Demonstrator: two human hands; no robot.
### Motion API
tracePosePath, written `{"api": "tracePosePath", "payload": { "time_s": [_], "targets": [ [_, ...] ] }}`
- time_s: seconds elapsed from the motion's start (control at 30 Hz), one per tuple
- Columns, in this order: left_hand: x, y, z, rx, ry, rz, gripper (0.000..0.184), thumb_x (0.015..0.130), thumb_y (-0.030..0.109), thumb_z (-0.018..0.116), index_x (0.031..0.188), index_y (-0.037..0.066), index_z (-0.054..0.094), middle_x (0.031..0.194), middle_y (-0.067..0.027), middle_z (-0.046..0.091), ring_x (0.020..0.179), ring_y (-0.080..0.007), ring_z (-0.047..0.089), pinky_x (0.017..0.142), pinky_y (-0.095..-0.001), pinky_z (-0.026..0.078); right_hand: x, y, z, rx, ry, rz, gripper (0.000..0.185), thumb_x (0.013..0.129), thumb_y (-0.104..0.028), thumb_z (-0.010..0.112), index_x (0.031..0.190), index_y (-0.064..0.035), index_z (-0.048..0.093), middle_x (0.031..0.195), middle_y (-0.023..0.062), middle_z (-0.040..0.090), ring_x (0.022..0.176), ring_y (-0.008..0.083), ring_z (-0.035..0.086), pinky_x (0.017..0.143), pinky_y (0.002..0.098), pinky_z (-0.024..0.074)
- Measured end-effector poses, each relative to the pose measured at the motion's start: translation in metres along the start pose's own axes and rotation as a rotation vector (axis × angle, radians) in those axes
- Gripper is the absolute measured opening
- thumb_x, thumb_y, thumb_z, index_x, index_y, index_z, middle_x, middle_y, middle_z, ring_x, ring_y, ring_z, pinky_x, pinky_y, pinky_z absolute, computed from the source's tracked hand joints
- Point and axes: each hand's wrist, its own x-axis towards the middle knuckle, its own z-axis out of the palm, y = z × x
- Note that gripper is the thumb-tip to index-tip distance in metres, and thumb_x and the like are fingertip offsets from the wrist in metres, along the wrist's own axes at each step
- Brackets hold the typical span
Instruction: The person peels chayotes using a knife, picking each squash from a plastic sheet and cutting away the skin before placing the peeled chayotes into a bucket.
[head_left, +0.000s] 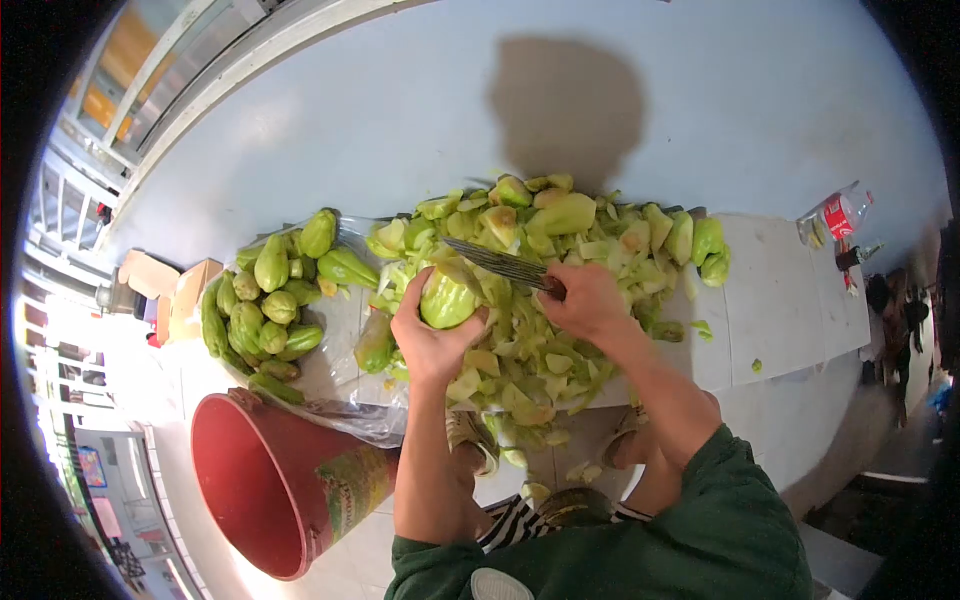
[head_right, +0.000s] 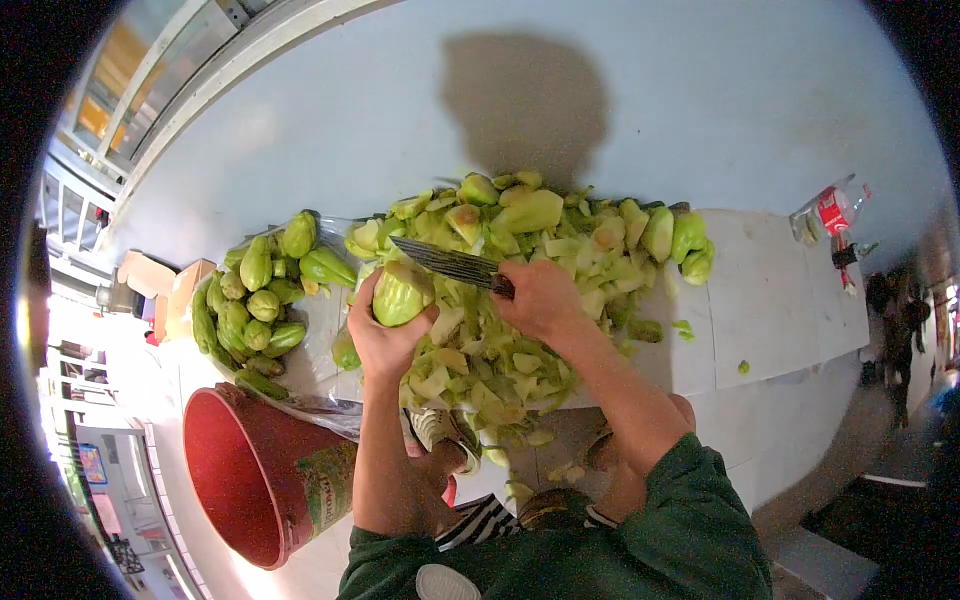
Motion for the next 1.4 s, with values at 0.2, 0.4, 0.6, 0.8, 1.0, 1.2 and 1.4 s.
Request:
{"api": "tracePosePath", "payload": {
  "time_s": [0.2,0.4,0.6,0.8,1.0,1.2,1.4],
  "targets": [
    [-0.002,-0.007,-0.001,0.004,-0.008,-0.156,0.067,0.058,0.014,0.084,0.117,-0.005,0.059,0.101,-0.0138,0.067,0.091,-0.0210,0.065,0.083,-0.0343,0.052,-0.002,0.003,-0.004,0.109,0.123,-0.012,0.019,0.078,-0.019,0.067,0.078,-0.0013,0.060,0.060,0.0140,0.059,0.054,0.0318,0.058,0.054,0.0392,0.0461],
    [-0.002,0.000,-0.006,0.477,0.179,0.246,0.076,0.055,0.015,0.088,0.122,0.003,0.056,0.113,-0.0171,0.059,0.101,-0.0371,0.058,0.088,-0.0440,0.049,-0.006,-0.003,-0.012,0.053,-0.019,0.059,0.023,0.077,-0.025,0.068,0.080,-0.0031,0.060,0.069,0.0173,0.064,0.068,0.0394,0.063,0.063,0.0478,0.0499],
    [-0.002,0.000,-0.005,0.467,0.213,0.276,0.074,0.055,0.013,0.087,0.121,0.004,0.057,0.114,-0.0164,0.058,0.104,-0.0366,0.057,0.090,-0.0439,0.047,-0.009,0.000,-0.003,0.054,0.031,0.029,0.023,0.076,-0.025,0.069,0.080,-0.0039,0.060,0.067,0.0181,0.063,0.066,0.0405,0.062,0.061,0.0480,0.0496],
    [0.003,-0.007,-0.014,-0.731,-0.015,-0.202,0.063,0.071,0.016,0.079,0.127,0.009,0.053,0.123,-0.0111,0.058,0.111,-0.0298,0.057,0.093,-0.0433,0.047,-0.009,0.002,0.003,0.116,0.123,-0.050,0.020,0.079,-0.019,0.068,0.078,-0.0005,0.060,0.058,0.0153,0.055,0.050,0.0328,0.053,0.051,0.0392,0.0419],
    [0.006,-0.017,-0.024,-1.439,-0.177,-0.659,0.049,0.092,0.050,0.046,0.126,0.015,0.055,0.117,-0.0108,0.060,0.104,-0.0297,0.059,0.076,-0.0495,0.049,-0.008,-0.001,-0.006,0.041,0.029,0.038,0.023,0.076,-0.025,0.070,0.081,-0.0040,0.061,0.066,0.0157,0.063,0.064,0.0381,0.063,0.060,0.0463,0.0503],
    [0.002,-0.006,-0.016,-1.371,-0.016,-0.694,0.051,0.089,0.056,0.047,0.119,0.016,0.058,0.107,-0.0089,0.062,0.093,-0.0292,0.059,0.067,-0.0479,0.048,-0.014,0.001,-0.004,0.033,0.040,-0.021,0.021,0.075,-0.022,0.072,0.082,-0.0048,0.061,0.064,0.0138,0.062,0.062,0.0363,0.063,0.057,0.0446,0.0496],
    [-0.001,-0.011,-0.011,-1.256,-0.054,-0.784,0.051,0.095,0.054,0.043,0.123,0.013,0.056,0.113,-0.0109,0.062,0.100,-0.0297,0.060,0.078,-0.0557,0.048,-0.021,-0.005,-0.003,0.097,0.132,-0.189,0.020,0.073,-0.016,0.075,0.078,-0.0065,0.058,0.064,0.0110,0.060,0.057,0.0327,0.061,0.053,0.0415,0.0484]
  ]
}}
